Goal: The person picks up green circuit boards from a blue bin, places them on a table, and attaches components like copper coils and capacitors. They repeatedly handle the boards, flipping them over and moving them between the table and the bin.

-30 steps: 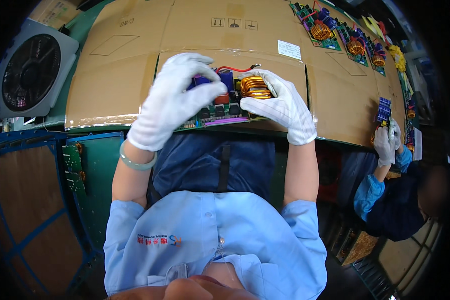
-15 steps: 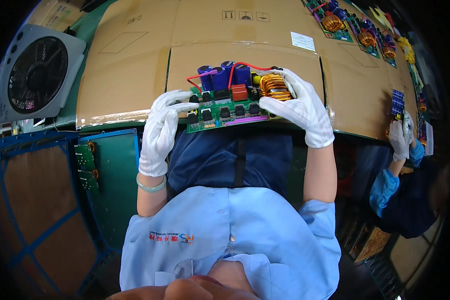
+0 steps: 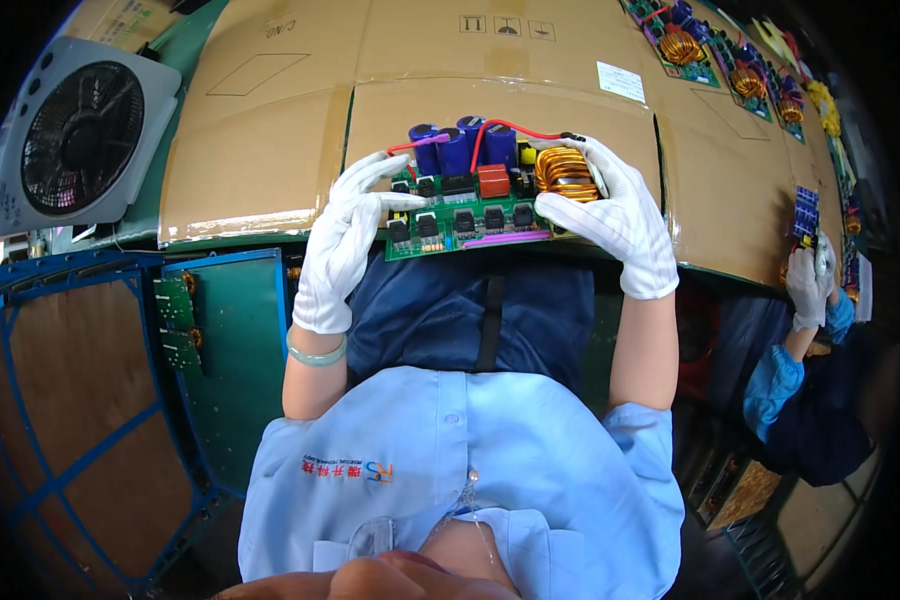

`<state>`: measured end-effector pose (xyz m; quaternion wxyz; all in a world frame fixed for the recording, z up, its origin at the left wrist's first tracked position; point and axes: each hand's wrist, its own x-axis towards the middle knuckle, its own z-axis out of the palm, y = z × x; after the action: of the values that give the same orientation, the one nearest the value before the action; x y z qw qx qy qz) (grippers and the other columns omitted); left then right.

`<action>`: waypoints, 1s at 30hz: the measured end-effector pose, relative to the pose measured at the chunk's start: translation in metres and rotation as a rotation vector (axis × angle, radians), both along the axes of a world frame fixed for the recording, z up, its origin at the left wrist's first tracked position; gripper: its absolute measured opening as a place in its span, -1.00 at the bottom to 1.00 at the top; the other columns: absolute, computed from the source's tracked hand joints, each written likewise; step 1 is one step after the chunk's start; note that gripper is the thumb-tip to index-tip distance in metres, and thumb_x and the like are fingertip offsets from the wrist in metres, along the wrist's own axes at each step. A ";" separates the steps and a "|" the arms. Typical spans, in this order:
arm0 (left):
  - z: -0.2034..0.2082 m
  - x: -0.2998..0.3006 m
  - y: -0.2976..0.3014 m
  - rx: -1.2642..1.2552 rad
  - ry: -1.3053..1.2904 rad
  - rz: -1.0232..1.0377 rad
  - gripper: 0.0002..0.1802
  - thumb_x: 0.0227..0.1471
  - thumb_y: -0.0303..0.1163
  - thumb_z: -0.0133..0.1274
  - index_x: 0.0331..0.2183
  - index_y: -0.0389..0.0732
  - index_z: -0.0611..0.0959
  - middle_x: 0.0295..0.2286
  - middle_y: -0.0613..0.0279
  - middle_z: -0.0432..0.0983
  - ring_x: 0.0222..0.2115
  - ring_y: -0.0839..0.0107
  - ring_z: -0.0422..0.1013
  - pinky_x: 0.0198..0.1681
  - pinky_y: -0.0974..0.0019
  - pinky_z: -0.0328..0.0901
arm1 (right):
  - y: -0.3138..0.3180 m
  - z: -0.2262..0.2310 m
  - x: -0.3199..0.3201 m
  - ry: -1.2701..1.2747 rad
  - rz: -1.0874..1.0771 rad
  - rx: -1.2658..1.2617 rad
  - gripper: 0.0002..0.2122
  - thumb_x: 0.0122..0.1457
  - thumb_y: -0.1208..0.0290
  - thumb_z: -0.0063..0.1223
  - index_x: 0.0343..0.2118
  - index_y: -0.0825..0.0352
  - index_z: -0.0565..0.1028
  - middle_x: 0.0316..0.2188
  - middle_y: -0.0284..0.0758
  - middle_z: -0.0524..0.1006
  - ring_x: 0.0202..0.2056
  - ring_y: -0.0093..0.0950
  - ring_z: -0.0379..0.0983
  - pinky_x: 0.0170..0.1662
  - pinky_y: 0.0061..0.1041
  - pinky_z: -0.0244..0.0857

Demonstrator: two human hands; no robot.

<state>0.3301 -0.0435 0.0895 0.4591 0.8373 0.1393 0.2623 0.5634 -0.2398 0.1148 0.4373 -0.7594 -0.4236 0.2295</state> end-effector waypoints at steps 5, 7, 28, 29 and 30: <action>0.004 0.002 -0.003 -0.060 -0.019 -0.110 -0.31 0.38 -0.12 -0.48 -0.19 -0.35 0.72 0.16 0.00 0.33 0.28 0.07 0.03 0.32 0.15 -0.08 | 0.000 -0.002 0.000 -0.022 0.001 0.014 -0.41 -0.09 0.25 0.46 -0.01 0.41 0.46 -0.20 -0.24 0.59 -0.15 -0.54 0.52 -0.01 -0.50 0.39; 0.004 0.001 -0.001 -0.070 -0.028 -0.139 -0.29 0.39 -0.13 -0.53 -0.17 -0.36 0.71 0.17 -0.03 0.30 0.30 0.04 0.00 0.34 0.15 -0.12 | 0.000 -0.005 0.001 -0.014 -0.002 0.025 -0.41 -0.09 0.26 0.46 -0.01 0.41 0.46 -0.19 -0.24 0.59 -0.15 -0.53 0.53 -0.01 -0.50 0.39; -0.014 -0.021 0.006 -0.275 -0.129 0.106 -0.81 0.10 -0.44 0.09 -0.29 -0.27 0.74 -0.01 -0.03 0.51 0.16 0.12 0.26 0.22 0.12 0.12 | 0.002 -0.010 0.007 0.059 -0.033 0.039 -0.44 -0.06 0.33 0.40 0.02 0.39 0.45 -0.16 -0.28 0.58 -0.13 -0.52 0.52 0.01 -0.50 0.37; -0.015 -0.022 0.007 -0.270 -0.136 0.109 -0.83 0.06 -0.46 0.13 -0.30 -0.27 0.75 -0.02 -0.03 0.51 0.16 0.12 0.26 0.21 0.11 0.14 | 0.004 -0.007 0.004 0.037 -0.040 0.031 -0.44 -0.07 0.33 0.40 0.02 0.39 0.45 -0.16 -0.28 0.58 -0.12 -0.52 0.52 0.01 -0.50 0.37; -0.016 -0.021 0.007 -0.262 -0.150 0.098 -0.83 0.06 -0.46 0.13 -0.29 -0.26 0.75 -0.02 -0.03 0.51 0.16 0.11 0.27 0.21 0.11 0.14 | 0.004 -0.005 0.003 0.013 -0.048 0.022 -0.43 -0.07 0.33 0.40 0.02 0.39 0.45 -0.16 -0.28 0.58 -0.12 -0.52 0.51 0.02 -0.50 0.37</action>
<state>0.3089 -0.0370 0.0731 0.5601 0.7406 0.1783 0.3255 0.5664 -0.2357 0.1099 0.4538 -0.7630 -0.4048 0.2191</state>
